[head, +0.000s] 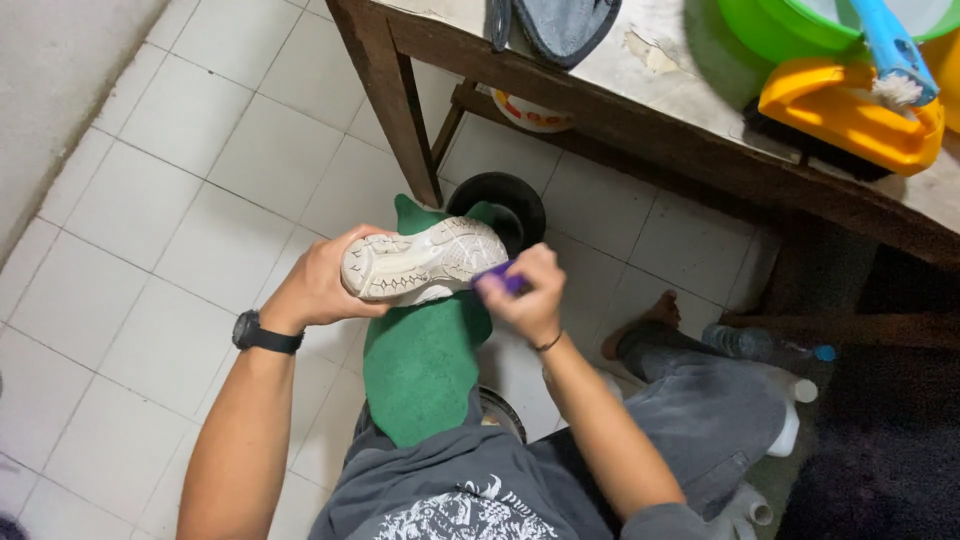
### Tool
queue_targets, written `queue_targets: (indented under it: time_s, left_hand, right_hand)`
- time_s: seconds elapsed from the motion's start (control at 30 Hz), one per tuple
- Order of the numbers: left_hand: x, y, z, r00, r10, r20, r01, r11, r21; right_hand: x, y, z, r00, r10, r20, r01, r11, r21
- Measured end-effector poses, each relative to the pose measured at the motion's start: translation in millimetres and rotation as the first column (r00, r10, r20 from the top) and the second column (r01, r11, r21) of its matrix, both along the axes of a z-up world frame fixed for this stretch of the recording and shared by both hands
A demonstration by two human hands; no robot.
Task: The person scrubs the sole of a white sneaker using a purple brush and a small metal tool. They repeatedly dip the tools into a yellow bucket of soapy water and continue scrubbing the shoe's sole while holding it over a green cloth.
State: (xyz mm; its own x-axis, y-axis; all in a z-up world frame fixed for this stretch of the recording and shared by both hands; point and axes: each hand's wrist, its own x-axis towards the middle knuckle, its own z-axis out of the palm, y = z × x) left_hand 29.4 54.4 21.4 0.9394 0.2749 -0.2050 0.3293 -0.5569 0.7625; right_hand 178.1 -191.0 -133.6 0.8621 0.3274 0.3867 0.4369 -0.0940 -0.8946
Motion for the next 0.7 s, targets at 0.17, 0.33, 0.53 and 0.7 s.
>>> queue_targets:
  time_s: [0.17, 0.33, 0.53, 0.7]
  left_hand:
    - [-4, -4, 1, 1.000, -0.002, -0.027, 0.003, 0.999, 0.045]
    - [0, 1, 3, 0.999, -0.021, -0.035, 0.022, 0.999, 0.040]
    - [10, 5, 12, 0.996, -0.051, -0.071, 0.051, 0.999, 0.000]
    - [31, 12, 34, 0.985, -0.124, -0.117, 0.121, 0.992, -0.035]
  right_hand:
    - [12, -3, -57, 0.974, -0.138, -0.181, 0.129, 0.990, -0.059]
    - [-13, 8, 20, 0.975, 0.108, 0.194, -0.135, 0.983, 0.128]
    - [14, 5, 0, 0.976, 0.109, 0.186, -0.126, 0.989, 0.081]
    - [42, 2, 4, 0.954, 0.180, 0.240, -0.206, 0.974, 0.089]
